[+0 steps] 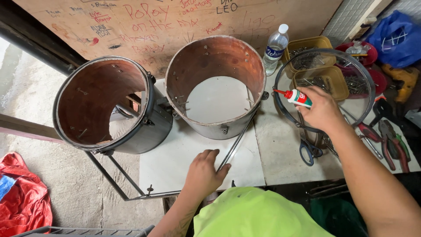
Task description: The person assembles a drum by inserting metal rods into the drum shell, applying glue to the rim, and securing a drumhead with a metal hoop. They then insert and tighten screws around the hoop to fasten the drumhead in place.
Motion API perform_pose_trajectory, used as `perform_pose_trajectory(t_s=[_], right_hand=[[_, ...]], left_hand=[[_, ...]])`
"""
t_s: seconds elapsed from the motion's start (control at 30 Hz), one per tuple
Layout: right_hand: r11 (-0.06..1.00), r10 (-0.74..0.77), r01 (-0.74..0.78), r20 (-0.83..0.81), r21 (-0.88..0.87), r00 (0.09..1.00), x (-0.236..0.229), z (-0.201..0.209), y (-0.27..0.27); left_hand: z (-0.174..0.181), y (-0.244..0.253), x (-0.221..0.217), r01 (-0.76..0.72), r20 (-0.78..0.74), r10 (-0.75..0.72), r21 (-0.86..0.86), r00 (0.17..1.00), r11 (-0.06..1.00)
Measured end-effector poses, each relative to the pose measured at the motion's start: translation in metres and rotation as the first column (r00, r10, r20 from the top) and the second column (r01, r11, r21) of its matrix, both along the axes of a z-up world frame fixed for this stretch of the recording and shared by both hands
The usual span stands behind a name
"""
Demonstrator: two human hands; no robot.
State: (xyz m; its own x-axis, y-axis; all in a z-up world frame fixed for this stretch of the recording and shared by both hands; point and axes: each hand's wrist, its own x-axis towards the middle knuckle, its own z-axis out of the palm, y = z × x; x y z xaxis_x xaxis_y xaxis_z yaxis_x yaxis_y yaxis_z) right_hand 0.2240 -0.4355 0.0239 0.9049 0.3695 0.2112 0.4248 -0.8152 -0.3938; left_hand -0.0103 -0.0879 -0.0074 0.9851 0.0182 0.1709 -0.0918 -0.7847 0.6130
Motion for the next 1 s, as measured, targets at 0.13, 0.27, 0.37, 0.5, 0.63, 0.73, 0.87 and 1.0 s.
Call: perform_pose_trajectory(t_s=[0.13, 0.27, 0.37, 0.5, 0.63, 0.73, 0.87, 1.0], right_hand=[[0.978, 0.039, -0.064, 0.128, 0.2, 0.991, -0.005, -0.013, -0.013], [0.971, -0.004, -0.035, 0.163, 0.238, 0.987, -0.015, -0.022, -0.025], [0.954, -0.023, -0.031, 0.175, 0.298, 0.984, -0.021, -0.021, -0.034], [0.961, -0.045, 0.027, 0.058, 0.274, 0.997, -0.019, -0.015, -0.047], [0.963, 0.027, -0.029, 0.009, 0.268, 1.0, -0.007, -0.015, -0.053], [0.96, 0.106, -0.12, 0.067, 0.252, 0.992, 0.004, -0.022, -0.056], [0.953, 0.192, -0.196, 0.039, 0.232, 0.981, 0.007, -0.019, -0.054], [0.94, 0.302, -0.301, 0.023, 0.162, 0.953, 0.012, -0.02, -0.047]], left_hand=[[0.009, -0.034, 0.037, -0.012, -0.346, -0.041, -0.151, 0.937, 0.988], [-0.018, -0.058, 0.057, -0.118, -0.479, 0.054, -0.104, 0.876, 0.988], [0.003, -0.059, 0.044, -0.069, -0.474, 0.063, 0.003, 0.879, 0.998], [0.003, -0.055, 0.007, -0.032, -0.47, 0.075, 0.098, 0.88, 0.995], [0.014, -0.046, -0.034, 0.01, -0.591, 0.115, 0.204, 0.798, 0.979], [0.003, -0.028, -0.07, 0.075, -0.455, 0.06, 0.275, 0.889, 0.959], [-0.029, -0.001, -0.108, -0.014, -0.281, 0.146, 0.424, 0.948, 0.905], [-0.04, 0.024, -0.133, -0.095, -0.273, 0.291, 0.56, 0.917, 0.823]])
